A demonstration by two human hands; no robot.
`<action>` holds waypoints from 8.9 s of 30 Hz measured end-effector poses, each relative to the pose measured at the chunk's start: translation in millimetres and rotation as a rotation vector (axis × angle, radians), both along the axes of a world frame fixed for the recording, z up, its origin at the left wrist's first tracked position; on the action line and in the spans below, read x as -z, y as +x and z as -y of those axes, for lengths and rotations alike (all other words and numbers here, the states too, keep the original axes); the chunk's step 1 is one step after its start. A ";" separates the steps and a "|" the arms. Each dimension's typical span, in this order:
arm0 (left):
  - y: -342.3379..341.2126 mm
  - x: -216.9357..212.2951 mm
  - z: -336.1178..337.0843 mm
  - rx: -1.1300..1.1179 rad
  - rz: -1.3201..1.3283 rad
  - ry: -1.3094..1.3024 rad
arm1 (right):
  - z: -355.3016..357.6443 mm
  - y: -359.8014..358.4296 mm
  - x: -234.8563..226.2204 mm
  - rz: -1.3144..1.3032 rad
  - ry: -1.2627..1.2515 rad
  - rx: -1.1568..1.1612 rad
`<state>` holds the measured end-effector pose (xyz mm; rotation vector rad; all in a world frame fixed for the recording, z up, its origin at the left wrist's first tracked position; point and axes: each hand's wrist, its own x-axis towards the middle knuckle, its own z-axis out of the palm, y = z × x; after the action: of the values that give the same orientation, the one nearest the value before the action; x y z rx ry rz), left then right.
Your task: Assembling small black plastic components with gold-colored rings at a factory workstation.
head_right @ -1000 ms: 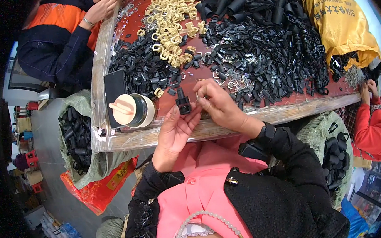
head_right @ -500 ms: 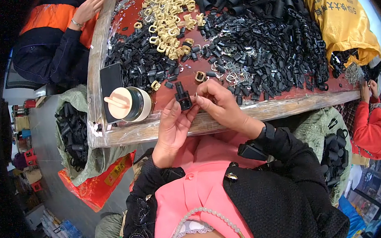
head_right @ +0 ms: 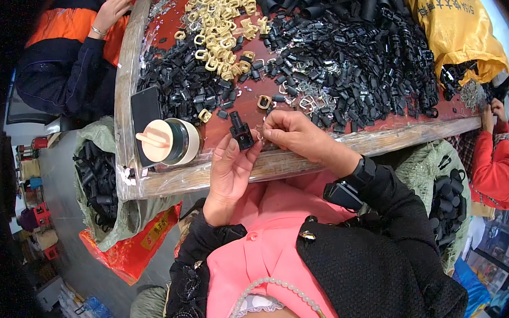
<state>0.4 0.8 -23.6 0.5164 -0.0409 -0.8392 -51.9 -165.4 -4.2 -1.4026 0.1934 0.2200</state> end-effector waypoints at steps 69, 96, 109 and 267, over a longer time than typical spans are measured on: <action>0.9 -10.8 -0.1 0.145 0.002 0.192 | -9.9 5.4 -23.2 0.861 -1.108 0.082; -1.5 -1.9 3.9 -0.037 0.028 0.157 | 16.7 40.3 6.5 0.660 -1.412 -0.042; 8.1 -0.7 1.0 0.045 -0.025 0.049 | 9.0 19.3 -11.2 -0.014 -0.399 -0.073; -8.2 -57.8 -18.8 0.094 0.416 0.515 | 58.8 -3.1 -49.4 0.279 -0.377 -0.317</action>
<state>-7.8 19.5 34.2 1.1771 -0.2370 -0.8214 -55.1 -224.2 45.1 -1.8193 -0.2322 0.2543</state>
